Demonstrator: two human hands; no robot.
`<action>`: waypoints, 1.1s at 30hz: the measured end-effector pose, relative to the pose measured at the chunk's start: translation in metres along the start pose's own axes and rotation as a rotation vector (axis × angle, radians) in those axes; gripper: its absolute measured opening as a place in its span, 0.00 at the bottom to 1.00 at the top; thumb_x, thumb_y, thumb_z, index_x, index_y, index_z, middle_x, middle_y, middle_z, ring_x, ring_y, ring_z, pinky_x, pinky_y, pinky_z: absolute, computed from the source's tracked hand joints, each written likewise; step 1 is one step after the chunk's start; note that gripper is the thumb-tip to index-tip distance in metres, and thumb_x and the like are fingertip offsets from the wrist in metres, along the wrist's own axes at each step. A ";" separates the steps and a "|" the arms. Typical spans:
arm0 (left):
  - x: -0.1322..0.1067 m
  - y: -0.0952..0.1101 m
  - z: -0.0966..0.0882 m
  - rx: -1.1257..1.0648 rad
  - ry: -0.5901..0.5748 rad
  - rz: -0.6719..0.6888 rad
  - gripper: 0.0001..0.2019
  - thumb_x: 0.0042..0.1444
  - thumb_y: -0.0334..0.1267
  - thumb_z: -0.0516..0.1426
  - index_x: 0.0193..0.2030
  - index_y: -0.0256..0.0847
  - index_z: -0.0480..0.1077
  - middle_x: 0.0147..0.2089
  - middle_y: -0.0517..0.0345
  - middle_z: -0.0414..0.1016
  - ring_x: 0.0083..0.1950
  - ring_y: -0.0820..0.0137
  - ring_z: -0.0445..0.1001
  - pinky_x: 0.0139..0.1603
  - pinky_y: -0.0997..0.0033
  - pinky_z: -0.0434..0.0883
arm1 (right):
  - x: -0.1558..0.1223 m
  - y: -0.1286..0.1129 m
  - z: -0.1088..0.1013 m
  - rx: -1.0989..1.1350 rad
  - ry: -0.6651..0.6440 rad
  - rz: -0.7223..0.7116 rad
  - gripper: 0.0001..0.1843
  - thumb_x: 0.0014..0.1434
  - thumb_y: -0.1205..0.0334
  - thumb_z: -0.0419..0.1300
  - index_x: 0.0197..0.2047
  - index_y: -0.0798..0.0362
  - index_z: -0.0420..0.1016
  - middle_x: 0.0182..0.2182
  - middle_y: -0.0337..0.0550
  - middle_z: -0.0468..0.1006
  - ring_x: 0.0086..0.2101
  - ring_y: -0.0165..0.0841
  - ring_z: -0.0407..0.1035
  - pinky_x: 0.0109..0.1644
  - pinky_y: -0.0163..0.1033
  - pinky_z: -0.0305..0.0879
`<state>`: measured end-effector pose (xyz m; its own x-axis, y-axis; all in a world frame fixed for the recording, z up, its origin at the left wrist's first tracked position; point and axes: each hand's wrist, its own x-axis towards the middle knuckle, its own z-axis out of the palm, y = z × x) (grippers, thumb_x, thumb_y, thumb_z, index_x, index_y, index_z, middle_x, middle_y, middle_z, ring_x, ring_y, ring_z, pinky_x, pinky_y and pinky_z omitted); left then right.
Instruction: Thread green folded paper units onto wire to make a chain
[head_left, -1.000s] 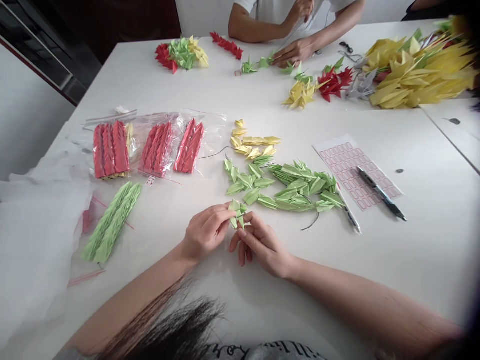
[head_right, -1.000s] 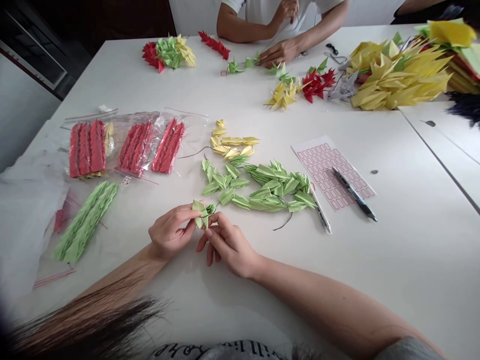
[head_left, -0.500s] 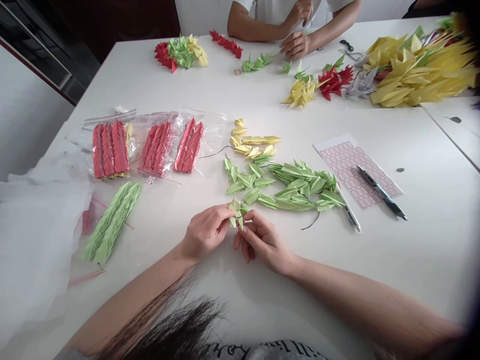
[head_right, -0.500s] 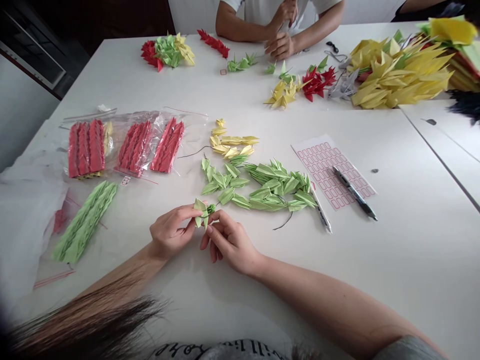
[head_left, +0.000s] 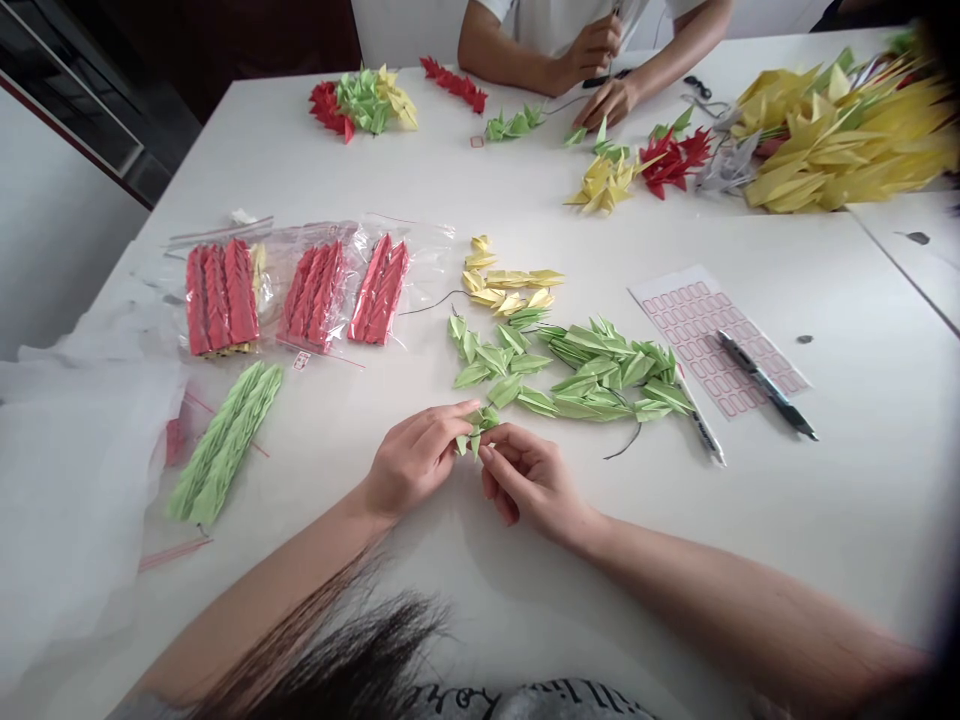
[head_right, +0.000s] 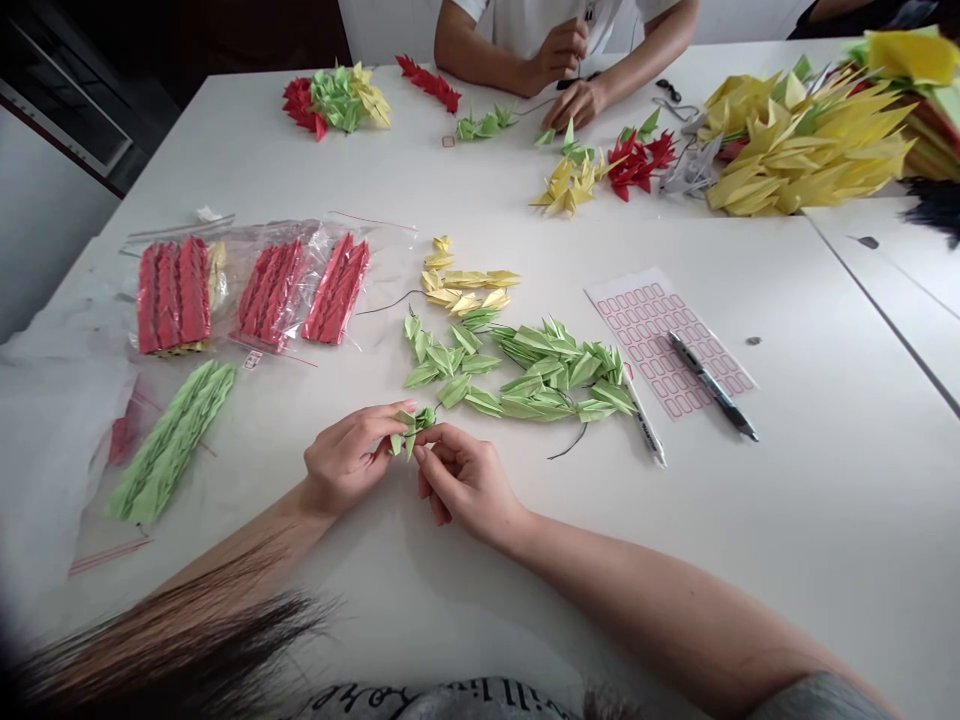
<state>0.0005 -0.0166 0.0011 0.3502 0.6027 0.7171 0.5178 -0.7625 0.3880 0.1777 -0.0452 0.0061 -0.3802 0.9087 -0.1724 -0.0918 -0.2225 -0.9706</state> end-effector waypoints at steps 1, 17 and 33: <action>0.000 0.000 0.000 -0.002 0.003 -0.009 0.18 0.54 0.16 0.54 0.45 0.41 0.70 0.49 0.52 0.82 0.49 0.70 0.82 0.51 0.74 0.79 | 0.000 0.000 0.000 -0.004 -0.004 -0.007 0.14 0.68 0.50 0.56 0.40 0.53 0.67 0.19 0.32 0.70 0.12 0.23 0.62 0.15 0.28 0.56; -0.001 -0.001 0.001 -0.009 0.008 -0.068 0.18 0.52 0.16 0.52 0.43 0.43 0.70 0.43 0.58 0.83 0.46 0.70 0.82 0.46 0.75 0.79 | 0.003 0.000 -0.005 0.019 -0.033 -0.022 0.14 0.68 0.51 0.56 0.38 0.54 0.68 0.21 0.33 0.69 0.14 0.22 0.60 0.17 0.27 0.55; 0.000 -0.001 0.001 0.002 0.040 -0.085 0.17 0.53 0.16 0.52 0.42 0.42 0.70 0.41 0.58 0.83 0.44 0.70 0.83 0.45 0.75 0.79 | 0.004 0.000 -0.005 0.045 -0.044 -0.001 0.14 0.67 0.51 0.57 0.38 0.54 0.68 0.21 0.32 0.69 0.14 0.21 0.60 0.17 0.28 0.55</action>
<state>0.0007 -0.0158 -0.0001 0.2737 0.6553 0.7041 0.5456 -0.7086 0.4474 0.1813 -0.0400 0.0045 -0.4198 0.8928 -0.1633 -0.1328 -0.2384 -0.9620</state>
